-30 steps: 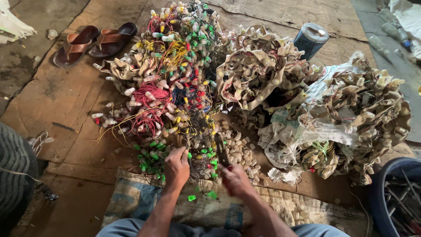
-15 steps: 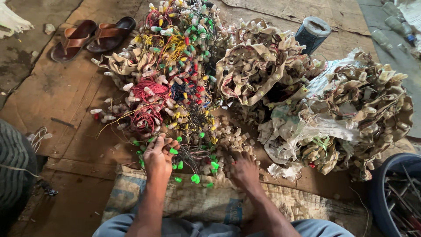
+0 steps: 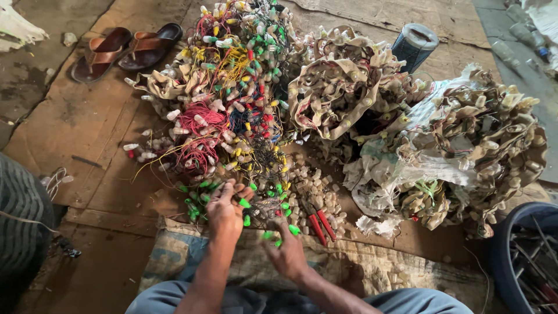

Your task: The person sits on a mat and uses a red-handled tool to cut and separate small green plastic light sockets from tangled wires. The person repeatedly picks up sections of the string, cuts the sockets, and drops them onto a growing pile on the floor.

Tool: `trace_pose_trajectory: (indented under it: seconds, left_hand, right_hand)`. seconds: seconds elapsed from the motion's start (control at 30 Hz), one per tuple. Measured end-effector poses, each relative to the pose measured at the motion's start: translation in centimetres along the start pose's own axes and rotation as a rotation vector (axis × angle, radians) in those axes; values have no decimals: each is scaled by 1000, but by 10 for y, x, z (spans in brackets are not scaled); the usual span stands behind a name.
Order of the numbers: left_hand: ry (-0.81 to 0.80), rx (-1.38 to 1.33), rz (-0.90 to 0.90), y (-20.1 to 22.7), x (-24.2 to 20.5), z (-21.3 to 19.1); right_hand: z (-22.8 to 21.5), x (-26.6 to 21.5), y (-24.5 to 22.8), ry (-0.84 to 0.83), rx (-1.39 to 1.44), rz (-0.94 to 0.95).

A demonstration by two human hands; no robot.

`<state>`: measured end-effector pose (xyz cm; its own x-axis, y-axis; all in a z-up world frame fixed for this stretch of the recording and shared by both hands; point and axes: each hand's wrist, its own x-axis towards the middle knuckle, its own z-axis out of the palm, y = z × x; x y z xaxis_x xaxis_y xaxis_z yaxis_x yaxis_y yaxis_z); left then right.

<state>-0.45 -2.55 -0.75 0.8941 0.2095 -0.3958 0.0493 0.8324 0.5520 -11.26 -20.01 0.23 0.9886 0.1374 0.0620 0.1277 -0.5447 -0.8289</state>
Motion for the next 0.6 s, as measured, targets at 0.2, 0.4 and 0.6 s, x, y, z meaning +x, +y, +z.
trace_pose_trajectory:
  seconds: [0.2,0.4,0.6]
  left_hand:
    - [-13,16,-26,-11,4,-4]
    - [14,89,-58,-11,3,-5]
    - [-2,143,-48,-11,0,-2]
  right_hand:
    - [-3,29,44,-55,1123,641]
    - [-21,32,31,-221,1298,870]
    - [-19,27,8,142,-39,331]
